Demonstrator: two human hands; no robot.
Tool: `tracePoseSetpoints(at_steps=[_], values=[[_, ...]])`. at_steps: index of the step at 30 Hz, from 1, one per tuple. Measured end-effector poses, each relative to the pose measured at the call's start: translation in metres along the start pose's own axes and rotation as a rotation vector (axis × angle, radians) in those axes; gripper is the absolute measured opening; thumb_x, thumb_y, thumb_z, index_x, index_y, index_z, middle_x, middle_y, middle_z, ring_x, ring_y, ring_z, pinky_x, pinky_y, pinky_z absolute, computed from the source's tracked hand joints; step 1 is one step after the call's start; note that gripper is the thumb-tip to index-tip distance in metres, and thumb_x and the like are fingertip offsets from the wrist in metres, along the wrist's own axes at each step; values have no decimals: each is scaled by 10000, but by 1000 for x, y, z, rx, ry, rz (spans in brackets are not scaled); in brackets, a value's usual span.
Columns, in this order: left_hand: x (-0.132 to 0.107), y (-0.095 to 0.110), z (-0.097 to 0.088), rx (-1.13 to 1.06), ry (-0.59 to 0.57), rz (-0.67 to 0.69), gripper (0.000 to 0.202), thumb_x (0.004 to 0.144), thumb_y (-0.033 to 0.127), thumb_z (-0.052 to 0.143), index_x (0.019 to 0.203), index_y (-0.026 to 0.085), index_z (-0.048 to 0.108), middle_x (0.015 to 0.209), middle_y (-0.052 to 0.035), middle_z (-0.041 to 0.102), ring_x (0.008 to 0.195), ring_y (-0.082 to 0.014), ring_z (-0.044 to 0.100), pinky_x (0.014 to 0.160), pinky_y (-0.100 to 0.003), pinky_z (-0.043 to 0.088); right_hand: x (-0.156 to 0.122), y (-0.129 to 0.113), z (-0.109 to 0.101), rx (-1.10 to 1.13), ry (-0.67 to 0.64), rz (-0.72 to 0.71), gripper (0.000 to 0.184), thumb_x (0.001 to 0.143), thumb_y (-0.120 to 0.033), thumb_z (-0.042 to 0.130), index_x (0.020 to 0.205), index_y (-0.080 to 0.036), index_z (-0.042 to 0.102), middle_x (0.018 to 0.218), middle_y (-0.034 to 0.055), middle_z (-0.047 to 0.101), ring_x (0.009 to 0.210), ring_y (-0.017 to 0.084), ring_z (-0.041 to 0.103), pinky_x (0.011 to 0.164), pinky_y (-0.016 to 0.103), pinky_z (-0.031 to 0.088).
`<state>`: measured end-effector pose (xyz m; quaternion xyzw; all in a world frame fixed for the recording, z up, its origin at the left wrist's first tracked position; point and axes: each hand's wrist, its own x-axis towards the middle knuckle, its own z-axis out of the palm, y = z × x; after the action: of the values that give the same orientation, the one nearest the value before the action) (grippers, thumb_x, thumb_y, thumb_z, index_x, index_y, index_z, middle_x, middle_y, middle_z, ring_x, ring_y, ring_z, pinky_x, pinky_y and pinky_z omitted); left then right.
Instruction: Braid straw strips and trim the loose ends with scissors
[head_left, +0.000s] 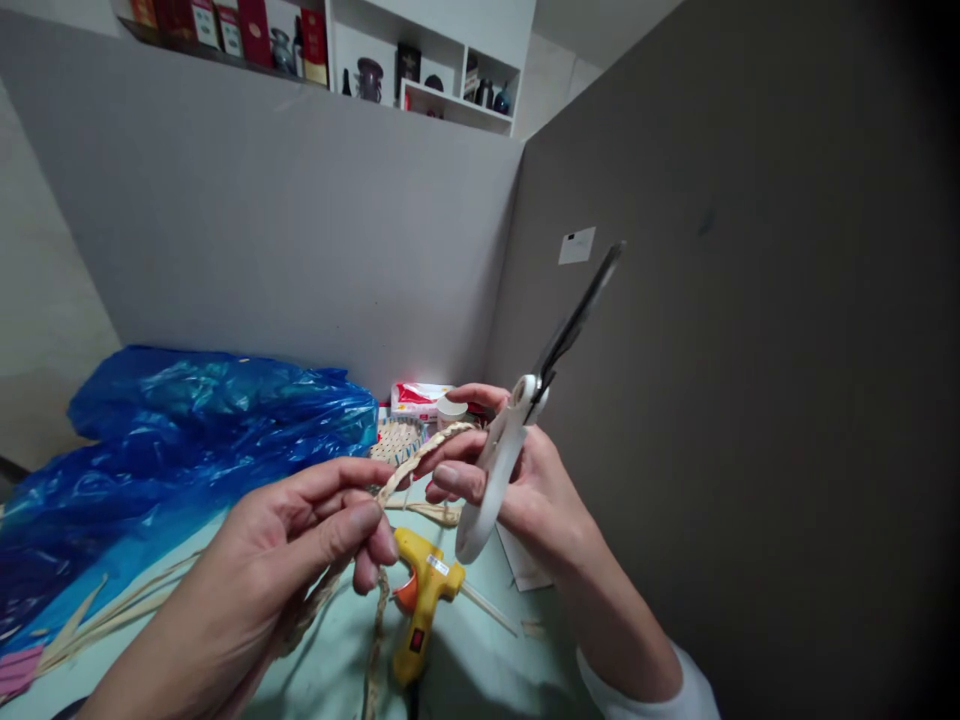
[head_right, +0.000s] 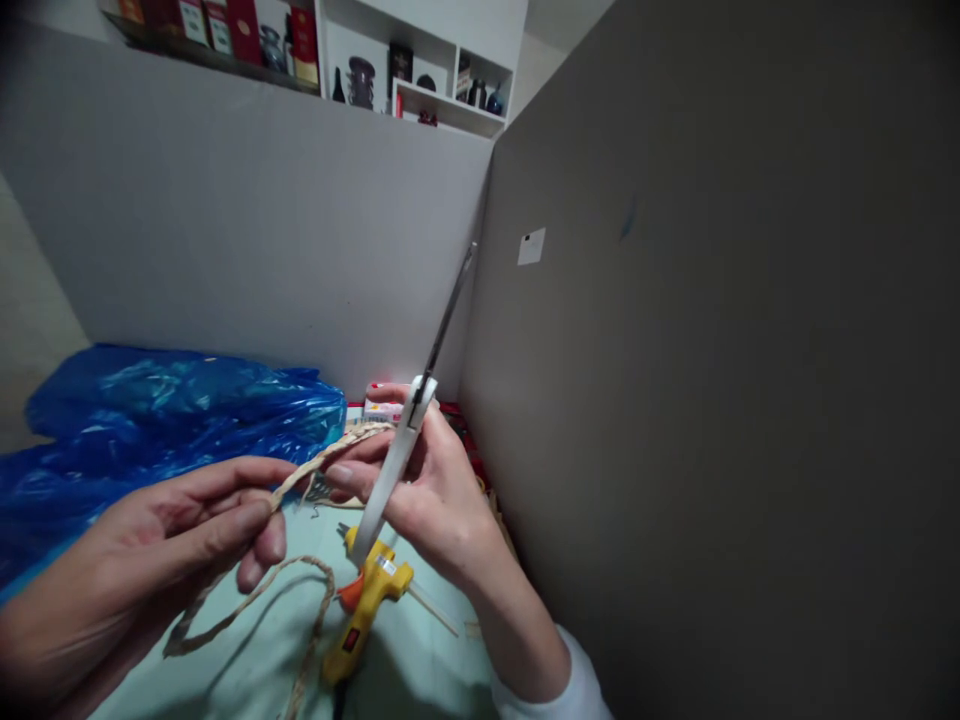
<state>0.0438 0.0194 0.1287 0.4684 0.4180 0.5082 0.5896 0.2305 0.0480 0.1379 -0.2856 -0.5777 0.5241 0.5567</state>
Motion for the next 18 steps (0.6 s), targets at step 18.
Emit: tracePoseSetpoints(at_steps=[18], values=[[-2,-4,8,353,171,268,157,794,348,740,877,242,658,688,40,647,567,-139,590,546,-220,496,0,23,15,-44,-18,-7,490,677,-216,876,1052,-250,562,685,-63,631,655,143,608,666,273,478]])
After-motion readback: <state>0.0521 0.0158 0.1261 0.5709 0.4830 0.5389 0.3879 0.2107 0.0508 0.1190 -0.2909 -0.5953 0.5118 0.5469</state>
